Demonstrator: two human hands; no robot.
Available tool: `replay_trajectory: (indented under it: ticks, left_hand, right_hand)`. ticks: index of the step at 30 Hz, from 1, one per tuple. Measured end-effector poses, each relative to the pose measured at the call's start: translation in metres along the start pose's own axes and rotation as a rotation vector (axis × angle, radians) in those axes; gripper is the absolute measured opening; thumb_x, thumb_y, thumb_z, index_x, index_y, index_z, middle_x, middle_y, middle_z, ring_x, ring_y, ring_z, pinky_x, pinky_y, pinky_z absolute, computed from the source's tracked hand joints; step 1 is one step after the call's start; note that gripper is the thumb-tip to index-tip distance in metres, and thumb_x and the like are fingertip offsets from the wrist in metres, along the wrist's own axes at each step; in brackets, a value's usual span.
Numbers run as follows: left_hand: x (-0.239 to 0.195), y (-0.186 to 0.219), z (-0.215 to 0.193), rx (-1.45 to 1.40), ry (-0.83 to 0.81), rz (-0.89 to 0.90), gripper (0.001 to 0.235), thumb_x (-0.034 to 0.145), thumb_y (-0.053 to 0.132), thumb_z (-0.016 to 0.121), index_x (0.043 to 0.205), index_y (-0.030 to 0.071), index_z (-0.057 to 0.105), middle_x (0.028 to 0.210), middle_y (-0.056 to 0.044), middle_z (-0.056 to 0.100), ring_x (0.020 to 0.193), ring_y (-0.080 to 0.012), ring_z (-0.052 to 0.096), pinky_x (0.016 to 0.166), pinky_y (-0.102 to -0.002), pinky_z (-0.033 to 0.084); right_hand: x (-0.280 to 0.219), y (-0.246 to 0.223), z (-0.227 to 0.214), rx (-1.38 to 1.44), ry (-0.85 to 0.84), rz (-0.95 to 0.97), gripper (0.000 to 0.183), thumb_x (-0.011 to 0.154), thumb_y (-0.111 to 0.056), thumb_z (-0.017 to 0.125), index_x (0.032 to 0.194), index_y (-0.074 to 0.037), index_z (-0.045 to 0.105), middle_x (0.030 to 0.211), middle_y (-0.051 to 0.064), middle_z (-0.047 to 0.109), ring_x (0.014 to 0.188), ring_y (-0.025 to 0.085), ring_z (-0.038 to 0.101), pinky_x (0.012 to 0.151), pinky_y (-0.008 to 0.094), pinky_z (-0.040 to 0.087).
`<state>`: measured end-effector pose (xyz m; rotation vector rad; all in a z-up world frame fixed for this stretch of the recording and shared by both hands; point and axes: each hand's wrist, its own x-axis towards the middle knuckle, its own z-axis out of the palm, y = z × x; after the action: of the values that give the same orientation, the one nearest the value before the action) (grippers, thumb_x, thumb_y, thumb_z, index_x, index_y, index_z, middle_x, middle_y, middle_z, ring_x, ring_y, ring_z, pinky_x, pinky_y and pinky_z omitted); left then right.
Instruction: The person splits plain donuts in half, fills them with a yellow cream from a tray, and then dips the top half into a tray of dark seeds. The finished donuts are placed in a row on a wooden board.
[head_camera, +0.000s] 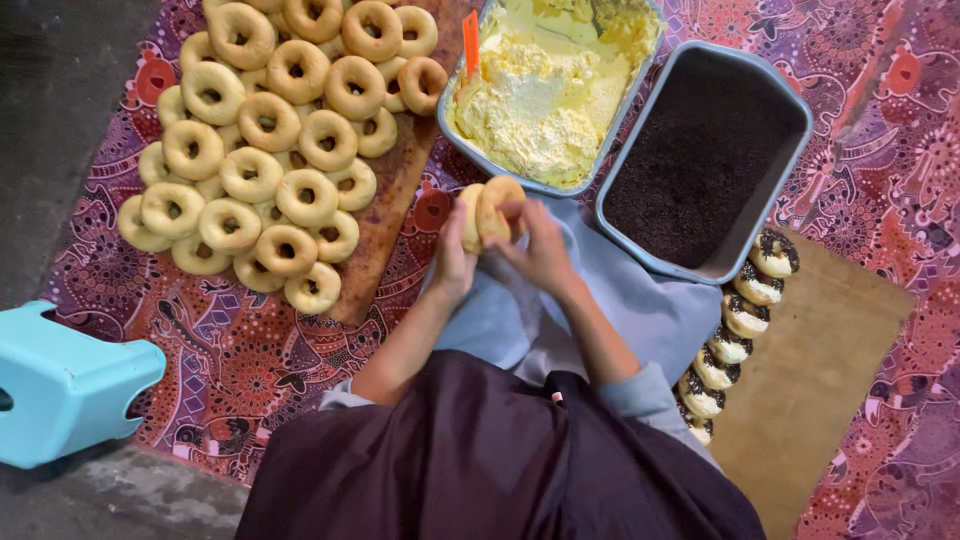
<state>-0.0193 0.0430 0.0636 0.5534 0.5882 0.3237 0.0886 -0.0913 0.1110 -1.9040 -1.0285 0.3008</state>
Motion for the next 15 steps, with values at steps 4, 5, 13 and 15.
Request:
replay_trajectory:
  ticks: [4, 5, 13, 15]
  left_hand:
    - [0.026, -0.012, -0.027, -0.132, 0.163, -0.08, 0.041, 0.102, 0.048, 0.054, 0.12, 0.013, 0.063, 0.108, -0.002, 0.064, 0.105, -0.0173, 0.063, 0.095, -0.04, 0.055]
    - [0.033, -0.013, -0.032, -0.151, 0.153, -0.088, 0.039, 0.102, 0.049, 0.053, 0.114, 0.013, 0.063, 0.105, -0.002, 0.064, 0.103, -0.018, 0.064, 0.093, -0.041, 0.056]
    - [0.069, -0.003, -0.034, -0.246, 0.079, -0.108, 0.052, 0.101, 0.061, 0.045, 0.11, 0.014, 0.066, 0.095, -0.001, 0.065, 0.087, -0.0159, 0.063, 0.074, -0.034, 0.054]
    - [0.074, -0.008, -0.04, -0.186, 0.059, -0.157, 0.05, 0.093, 0.056, 0.041, 0.112, 0.019, 0.068, 0.097, -0.001, 0.071, 0.086, -0.0158, 0.064, 0.064, -0.032, 0.049]
  right_hand:
    - [0.069, 0.052, -0.01, -0.475, 0.083, -0.107, 0.035, 0.081, -0.015, 0.084, 0.114, -0.013, 0.073, 0.096, 0.007, 0.07, 0.094, 0.026, 0.066, 0.08, 0.046, 0.047]
    - [0.089, 0.065, -0.015, -0.526, 0.074, -0.158, 0.03, 0.08, -0.014, 0.083, 0.109, -0.017, 0.075, 0.098, 0.003, 0.071, 0.097, 0.025, 0.067, 0.081, 0.046, 0.047]
    - [0.081, 0.027, -0.02, 0.067, -0.189, -0.004, 0.039, 0.08, -0.015, 0.084, 0.117, -0.016, 0.075, 0.102, 0.008, 0.068, 0.091, 0.029, 0.064, 0.085, 0.04, 0.052]
    - [0.073, 0.023, -0.011, 0.027, -0.191, -0.42, 0.039, 0.077, -0.01, 0.085, 0.115, -0.011, 0.075, 0.103, 0.01, 0.07, 0.102, 0.033, 0.064, 0.094, 0.045, 0.05]
